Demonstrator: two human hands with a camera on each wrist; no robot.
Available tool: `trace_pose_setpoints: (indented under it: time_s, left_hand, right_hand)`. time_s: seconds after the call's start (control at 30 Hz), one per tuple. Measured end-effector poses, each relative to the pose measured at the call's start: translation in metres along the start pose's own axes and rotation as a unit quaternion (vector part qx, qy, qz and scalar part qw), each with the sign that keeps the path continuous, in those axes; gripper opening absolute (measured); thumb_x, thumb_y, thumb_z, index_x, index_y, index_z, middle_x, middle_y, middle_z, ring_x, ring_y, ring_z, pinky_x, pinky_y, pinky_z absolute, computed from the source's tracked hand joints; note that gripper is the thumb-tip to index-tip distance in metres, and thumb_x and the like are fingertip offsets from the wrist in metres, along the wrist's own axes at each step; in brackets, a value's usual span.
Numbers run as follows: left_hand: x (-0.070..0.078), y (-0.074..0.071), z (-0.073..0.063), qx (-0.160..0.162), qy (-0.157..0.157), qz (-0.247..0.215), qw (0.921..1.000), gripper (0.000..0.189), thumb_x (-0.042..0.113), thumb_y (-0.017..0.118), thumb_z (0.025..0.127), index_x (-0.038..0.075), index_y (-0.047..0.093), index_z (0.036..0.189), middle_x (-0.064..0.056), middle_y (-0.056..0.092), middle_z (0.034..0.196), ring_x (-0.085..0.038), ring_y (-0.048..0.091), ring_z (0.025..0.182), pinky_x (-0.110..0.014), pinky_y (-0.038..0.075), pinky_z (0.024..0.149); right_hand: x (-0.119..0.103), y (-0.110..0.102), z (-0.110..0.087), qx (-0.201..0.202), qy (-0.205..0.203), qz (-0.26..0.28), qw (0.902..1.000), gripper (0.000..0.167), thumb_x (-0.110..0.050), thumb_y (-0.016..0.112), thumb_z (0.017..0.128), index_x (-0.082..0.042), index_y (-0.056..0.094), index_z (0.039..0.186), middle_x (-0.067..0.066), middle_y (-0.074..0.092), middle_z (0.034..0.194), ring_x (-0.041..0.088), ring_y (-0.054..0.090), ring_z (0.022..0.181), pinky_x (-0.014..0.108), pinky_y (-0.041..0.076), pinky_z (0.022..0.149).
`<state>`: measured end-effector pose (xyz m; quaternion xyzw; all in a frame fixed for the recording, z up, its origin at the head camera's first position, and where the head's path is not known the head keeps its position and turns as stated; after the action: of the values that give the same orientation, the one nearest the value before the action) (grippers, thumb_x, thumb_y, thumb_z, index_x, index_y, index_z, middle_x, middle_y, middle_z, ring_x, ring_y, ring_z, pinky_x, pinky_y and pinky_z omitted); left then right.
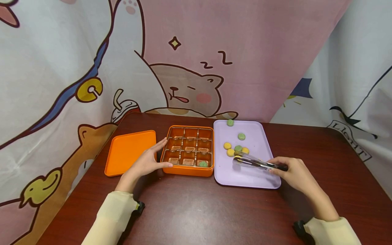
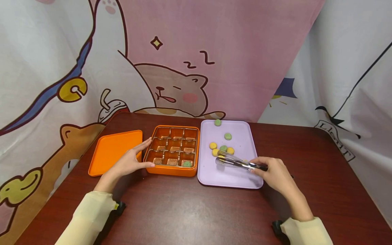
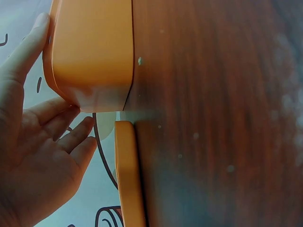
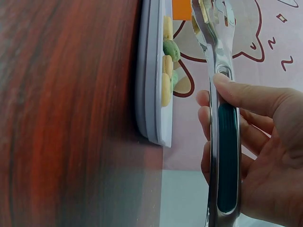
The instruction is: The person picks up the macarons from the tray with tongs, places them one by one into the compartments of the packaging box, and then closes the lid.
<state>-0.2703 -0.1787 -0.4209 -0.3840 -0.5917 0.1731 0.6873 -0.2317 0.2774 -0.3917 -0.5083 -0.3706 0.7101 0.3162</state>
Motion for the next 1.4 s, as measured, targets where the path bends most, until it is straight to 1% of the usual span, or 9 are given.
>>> trace_pose_setpoints:
  time_s: [0.2, 0.47, 0.63, 0.8, 0.83, 0.97, 1.07, 1.2, 1.4]
  left_hand:
    - [0.000, 0.000, 0.000, 0.000, 0.001, 0.000, 1.0000, 0.097, 0.039, 0.082, 0.082, 0.014, 0.028, 0.159, -0.003, 0.021, 0.168, -0.038, 0.025, 0.151, -0.062, 0.029, 0.116]
    - [-0.002, 0.001, 0.000, 0.000, -0.004, 0.001, 1.0000, 0.098, 0.040, 0.082, 0.081, 0.016, 0.028, 0.159, 0.001, 0.020, 0.168, -0.037, 0.025, 0.151, -0.062, 0.030, 0.117]
    - [-0.003, 0.001, 0.000, -0.002, -0.006, 0.007, 1.0000, 0.099, 0.043, 0.082, 0.081, 0.016, 0.028, 0.159, -0.001, 0.020, 0.168, -0.037, 0.026, 0.151, -0.062, 0.030, 0.116]
    - [-0.001, 0.001, 0.000, 0.000, -0.005, 0.007, 1.0000, 0.097, 0.040, 0.082, 0.081, 0.016, 0.028, 0.159, -0.002, 0.021, 0.168, -0.038, 0.026, 0.151, -0.063, 0.031, 0.116]
    - [-0.002, 0.001, 0.000, 0.000, -0.007, 0.004, 1.0000, 0.097, 0.039, 0.082, 0.081, 0.017, 0.028, 0.159, -0.001, 0.021, 0.168, -0.037, 0.026, 0.151, -0.062, 0.030, 0.116]
    - [-0.003, 0.001, 0.000, -0.002, -0.007, 0.004, 1.0000, 0.098, 0.041, 0.082, 0.081, 0.018, 0.027, 0.159, -0.001, 0.020, 0.168, -0.038, 0.025, 0.151, -0.063, 0.030, 0.116]
    - [-0.004, 0.001, 0.001, -0.001, -0.002, 0.003, 1.0000, 0.099, 0.040, 0.082, 0.081, 0.016, 0.027, 0.159, -0.004, 0.020, 0.168, -0.039, 0.025, 0.151, -0.063, 0.029, 0.116]
    - [-0.003, 0.001, 0.001, 0.001, -0.001, 0.000, 1.0000, 0.099, 0.039, 0.083, 0.080, 0.016, 0.028, 0.159, -0.004, 0.021, 0.168, -0.038, 0.025, 0.151, -0.063, 0.029, 0.116]
    - [-0.004, 0.001, 0.001, -0.001, -0.004, 0.005, 1.0000, 0.098, 0.041, 0.082, 0.081, 0.017, 0.027, 0.159, -0.002, 0.020, 0.168, -0.038, 0.026, 0.151, -0.063, 0.030, 0.116]
  right_hand:
    - [-0.004, -0.001, 0.005, 0.008, 0.004, 0.008, 0.9999, 0.025, -0.008, 0.084, 0.076, -0.008, 0.078, 0.101, 0.009, 0.076, 0.090, 0.005, 0.053, 0.071, 0.021, 0.041, 0.060]
    - [-0.013, -0.001, 0.010, 0.023, -0.016, 0.023, 0.9994, 0.024, -0.005, 0.084, 0.075, -0.009, 0.078, 0.098, 0.005, 0.075, 0.085, 0.001, 0.051, 0.068, 0.020, 0.040, 0.057]
    - [-0.019, 0.001, 0.015, 0.030, -0.020, 0.028, 0.9990, 0.022, -0.007, 0.085, 0.075, -0.011, 0.079, 0.095, 0.003, 0.074, 0.083, 0.002, 0.049, 0.066, 0.020, 0.039, 0.056]
    - [-0.025, 0.004, 0.021, 0.030, -0.018, 0.034, 0.9988, 0.022, -0.008, 0.085, 0.076, -0.009, 0.079, 0.097, 0.003, 0.075, 0.082, 0.004, 0.048, 0.065, 0.020, 0.038, 0.056]
    - [-0.026, 0.005, 0.023, 0.029, -0.019, 0.035, 0.9988, 0.022, -0.008, 0.085, 0.076, -0.009, 0.079, 0.097, 0.003, 0.075, 0.082, 0.004, 0.048, 0.066, 0.020, 0.038, 0.056]
    - [-0.031, 0.007, 0.028, 0.028, -0.019, 0.040, 0.9986, 0.022, -0.006, 0.084, 0.077, -0.007, 0.079, 0.098, 0.007, 0.075, 0.084, 0.005, 0.049, 0.066, 0.021, 0.039, 0.055]
    - [-0.035, 0.010, 0.033, 0.030, -0.026, 0.045, 0.9982, 0.021, -0.004, 0.083, 0.077, -0.007, 0.079, 0.097, 0.008, 0.076, 0.085, 0.003, 0.050, 0.066, 0.020, 0.041, 0.056]
    - [-0.043, 0.014, 0.040, 0.035, -0.040, 0.048, 0.9974, 0.020, -0.004, 0.082, 0.078, -0.008, 0.079, 0.096, 0.007, 0.076, 0.084, 0.002, 0.050, 0.065, 0.020, 0.041, 0.057]
    - [-0.055, 0.024, 0.050, 0.015, -0.031, 0.063, 0.9974, 0.019, -0.007, 0.081, 0.080, -0.009, 0.078, 0.100, 0.006, 0.075, 0.083, 0.006, 0.050, 0.061, 0.021, 0.040, 0.052]
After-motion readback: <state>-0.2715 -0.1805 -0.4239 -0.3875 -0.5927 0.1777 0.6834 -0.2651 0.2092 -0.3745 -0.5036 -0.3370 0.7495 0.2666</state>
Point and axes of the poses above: each hand's wrist, its own z-axis towards the middle knuckle, its own y-axis out of the palm, x = y × z, the point moved 7 cm from there along z, towards the middle knuckle
